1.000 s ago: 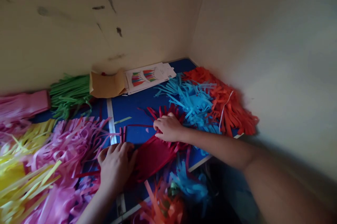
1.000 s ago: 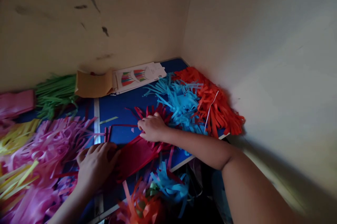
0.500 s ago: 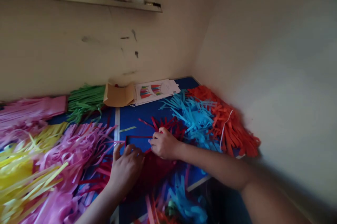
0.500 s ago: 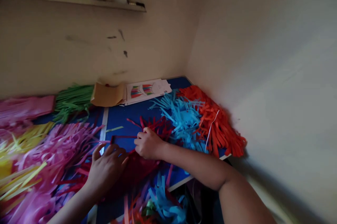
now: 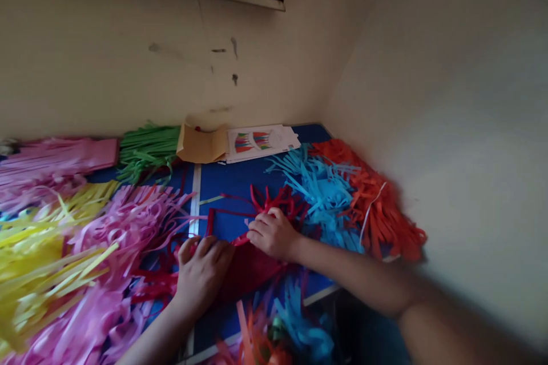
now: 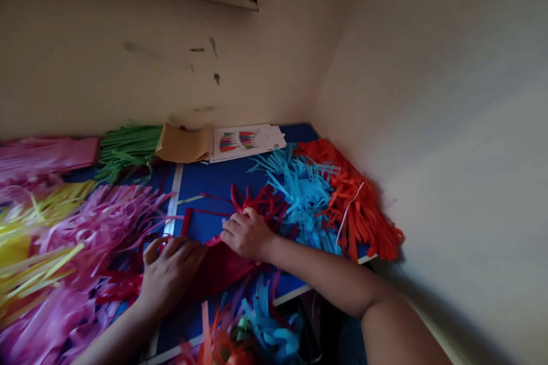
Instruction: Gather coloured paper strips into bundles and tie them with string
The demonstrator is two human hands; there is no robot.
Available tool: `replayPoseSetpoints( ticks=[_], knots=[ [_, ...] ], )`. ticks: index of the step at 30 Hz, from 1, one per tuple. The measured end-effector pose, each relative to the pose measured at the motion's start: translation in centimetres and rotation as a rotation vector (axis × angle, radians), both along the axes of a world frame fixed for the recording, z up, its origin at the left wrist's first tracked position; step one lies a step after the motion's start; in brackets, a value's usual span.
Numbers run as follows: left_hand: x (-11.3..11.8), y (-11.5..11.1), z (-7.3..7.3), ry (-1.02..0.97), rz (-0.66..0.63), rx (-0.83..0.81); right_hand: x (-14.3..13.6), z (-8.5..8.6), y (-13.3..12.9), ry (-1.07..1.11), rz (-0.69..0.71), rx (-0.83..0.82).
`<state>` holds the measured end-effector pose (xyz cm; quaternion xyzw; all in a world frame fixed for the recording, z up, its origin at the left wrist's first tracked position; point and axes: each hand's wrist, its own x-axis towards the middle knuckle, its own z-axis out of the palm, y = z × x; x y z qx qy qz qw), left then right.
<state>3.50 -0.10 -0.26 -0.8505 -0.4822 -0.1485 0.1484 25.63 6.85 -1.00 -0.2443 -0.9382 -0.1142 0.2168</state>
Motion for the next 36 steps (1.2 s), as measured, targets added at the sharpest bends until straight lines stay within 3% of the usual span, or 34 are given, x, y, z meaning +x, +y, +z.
replayPoseSetpoints(
  ticks=[8, 14, 19, 23, 27, 29, 33, 36],
  knots=[
    [-0.2, -0.5, 0.3, -0.024, 0.038, -0.006, 1.4, 0.1, -0.4, -0.033, 0.061, -0.011],
    [-0.3, -0.3, 0.2, -0.124, 0.066, -0.107, 2.7, -1.0, 0.3, 0.100, -0.025, -0.302],
    [-0.5, 0.3, -0.1, -0.253, 0.095, -0.206, 3.3, -0.8, 1.0, 0.108, -0.026, -0.471],
    [0.0, 0.7, 0.1, -0.267, 0.164, -0.272, 2.7, 0.3, 1.0, 0.100, -0.168, -0.605],
    [1.0, 1.3, 1.3, -0.137, 0.265, -0.363, 1.1, 2.1, 1.2, -0.016, -0.355, -0.729],
    [1.4, 1.5, 2.0, -0.066, 0.232, -0.340, 0.7, 2.7, 1.3, -0.072, -0.352, -0.701],
    [1.8, 1.3, 2.5, -0.027, 0.025, -0.247, 1.0, 2.8, 1.3, -0.142, -0.120, -0.471],
    [2.0, 1.3, 2.3, -0.028, -0.048, -0.225, 1.3, 2.2, 1.1, -0.181, 0.019, -0.262]
  ],
)
